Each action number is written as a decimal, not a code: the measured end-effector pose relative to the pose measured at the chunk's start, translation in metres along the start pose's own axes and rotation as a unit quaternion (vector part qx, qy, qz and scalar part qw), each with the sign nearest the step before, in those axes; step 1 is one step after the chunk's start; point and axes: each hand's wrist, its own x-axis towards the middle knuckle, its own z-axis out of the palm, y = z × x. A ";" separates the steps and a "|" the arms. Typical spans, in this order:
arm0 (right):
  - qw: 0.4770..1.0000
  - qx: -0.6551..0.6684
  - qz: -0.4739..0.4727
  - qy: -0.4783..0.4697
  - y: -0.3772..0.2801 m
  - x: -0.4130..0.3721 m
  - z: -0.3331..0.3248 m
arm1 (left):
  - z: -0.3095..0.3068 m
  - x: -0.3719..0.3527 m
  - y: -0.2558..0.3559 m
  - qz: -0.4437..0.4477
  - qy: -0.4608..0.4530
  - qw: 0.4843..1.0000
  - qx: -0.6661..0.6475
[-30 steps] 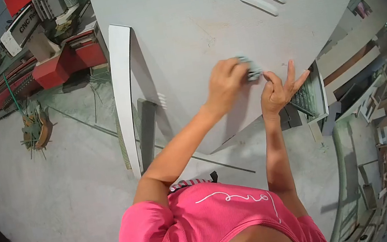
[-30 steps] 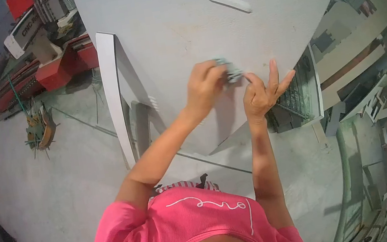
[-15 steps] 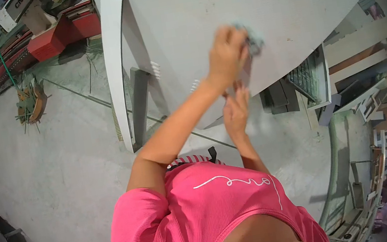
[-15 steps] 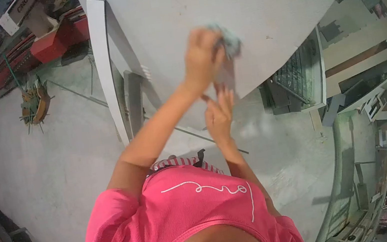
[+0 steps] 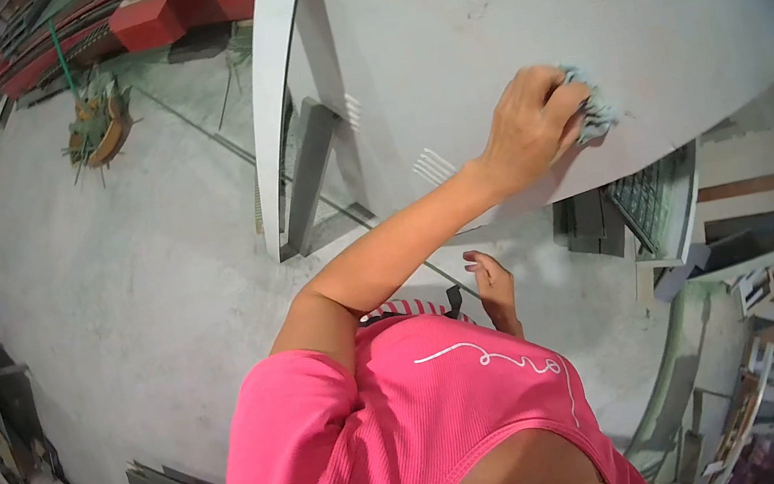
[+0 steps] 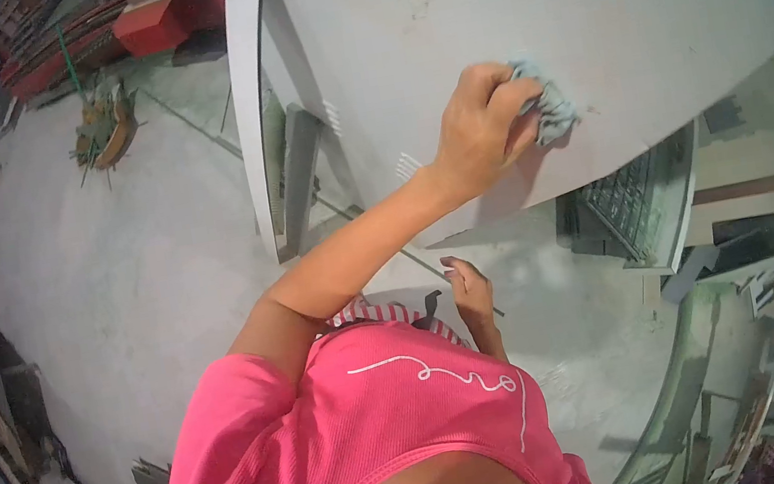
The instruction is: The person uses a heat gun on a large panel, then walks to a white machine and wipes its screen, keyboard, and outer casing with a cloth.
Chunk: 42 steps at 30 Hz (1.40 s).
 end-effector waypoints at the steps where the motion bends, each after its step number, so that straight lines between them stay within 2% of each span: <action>1: 1.000 0.001 0.000 -0.010 0.002 0.002 -0.001 | -0.002 -0.020 -0.008 -0.012 -0.008 1.000 0.020; 2: 1.000 -0.009 -0.025 -0.015 0.003 0.005 -0.001 | -0.005 -0.044 -0.016 -0.025 -0.017 0.999 0.040; 4: 0.998 -0.018 -0.048 -0.027 -0.001 0.010 0.000 | -0.014 -0.107 -0.038 -0.107 -0.041 0.988 0.106; 6: 0.999 -0.002 -0.021 -0.028 -0.011 0.013 0.000 | -0.026 -0.179 -0.058 -0.308 -0.104 0.935 0.144; 7: 0.998 0.003 -0.027 -0.051 -0.012 0.015 -0.001 | -0.033 -0.207 -0.063 -0.320 -0.101 0.929 0.153; 9: 0.998 0.027 -0.012 -0.059 -0.012 0.019 0.001 | -0.050 -0.239 -0.068 -0.456 -0.137 0.858 0.193; 10: 0.997 0.054 0.000 -0.048 -0.011 0.020 0.006 | -0.056 -0.247 -0.067 -0.468 -0.129 0.849 0.206; 12: 0.991 0.065 0.002 -0.118 -0.001 0.026 0.008 | -0.073 -0.248 -0.057 -0.450 -0.233 0.844 0.176; 13: 0.981 0.147 0.053 -0.117 -0.002 0.028 0.012 | -0.080 -0.250 -0.049 -0.458 -0.231 0.838 0.187; 15: 0.945 0.271 0.129 -0.132 0.001 0.034 0.020 | -0.092 -0.256 -0.034 -0.462 -0.316 0.816 0.144; 16: 0.942 0.277 0.131 -0.140 0.000 0.038 0.025 | -0.099 -0.262 -0.025 -0.466 -0.316 0.812 0.152; 18: 0.910 0.315 0.206 -0.175 -0.008 0.042 0.033 | -0.108 -0.280 -0.008 -0.480 -0.353 0.796 0.107; 19: 0.896 0.298 0.223 -0.242 -0.006 0.046 0.034 | -0.114 -0.286 0.000 -0.479 -0.340 0.802 0.110; 20: 0.899 0.302 0.212 -0.237 -0.001 0.047 0.042 | -0.121 -0.286 0.007 -0.471 -0.328 0.811 0.111; 22: 0.900 0.254 0.167 -0.313 0.013 0.048 0.060 | -0.135 -0.300 0.003 -0.462 -0.304 0.828 0.096; 24: 0.894 0.280 0.187 -0.296 0.000 0.039 0.074 | -0.151 -0.281 0.009 -0.517 -0.288 0.802 0.080; 26: 0.894 0.296 0.202 -0.267 -0.014 0.034 0.090 | -0.170 -0.271 0.007 -0.520 -0.287 0.802 0.057; 28: 0.887 0.344 0.192 -0.240 -0.020 0.032 0.104 | -0.189 -0.254 0.006 -0.563 -0.329 0.759 -0.007; 29: 0.881 0.355 0.205 -0.235 -0.020 0.018 0.107 | -0.197 -0.257 0.017 -0.588 -0.292 0.749 -0.089; 30: 0.885 0.377 0.183 -0.202 -0.040 0.036 0.117 | -0.214 -0.236 -0.006 -0.577 -0.286 0.744 -0.178; 32: 0.927 0.309 0.174 -0.122 -0.083 0.038 0.110 | -0.236 -0.212 -0.019 -0.521 -0.361 0.759 -0.150; 33: 0.932 0.318 0.151 -0.090 -0.114 0.041 0.100 | -0.249 -0.190 -0.020 -0.510 -0.356 0.768 -0.153; 35: 0.972 0.214 0.049 0.082 -0.180 0.042 0.072 | -0.279 -0.156 -0.025 -0.501 -0.353 0.774 -0.161; 36: 0.976 0.101 -0.003 0.195 -0.210 0.045 0.048 | -0.292 -0.145 -0.036 -0.503 -0.354 0.771 -0.164; 37: 0.953 -0.012 -0.038 0.301 -0.236 0.046 0.026 | -0.302 -0.137 -0.047 -0.543 -0.333 0.747 -0.188; 38: 0.890 -0.062 -0.140 0.430 -0.260 0.048 0.007 | -0.308 -0.124 -0.055 -0.529 -0.354 0.747 -0.193; 39: 0.852 -0.035 -0.175 0.493 -0.281 0.050 -0.014 | -0.309 -0.113 -0.060 -0.503 -0.324 0.774 -0.210; 40: 0.792 -0.095 -0.211 0.565 -0.303 0.047 -0.029 | -0.306 -0.107 -0.064 -0.483 -0.290 0.796 -0.224; 42: 0.698 -0.190 -0.248 0.644 -0.327 0.054 -0.046 | -0.305 -0.067 -0.061 -0.491 -0.318 0.783 -0.214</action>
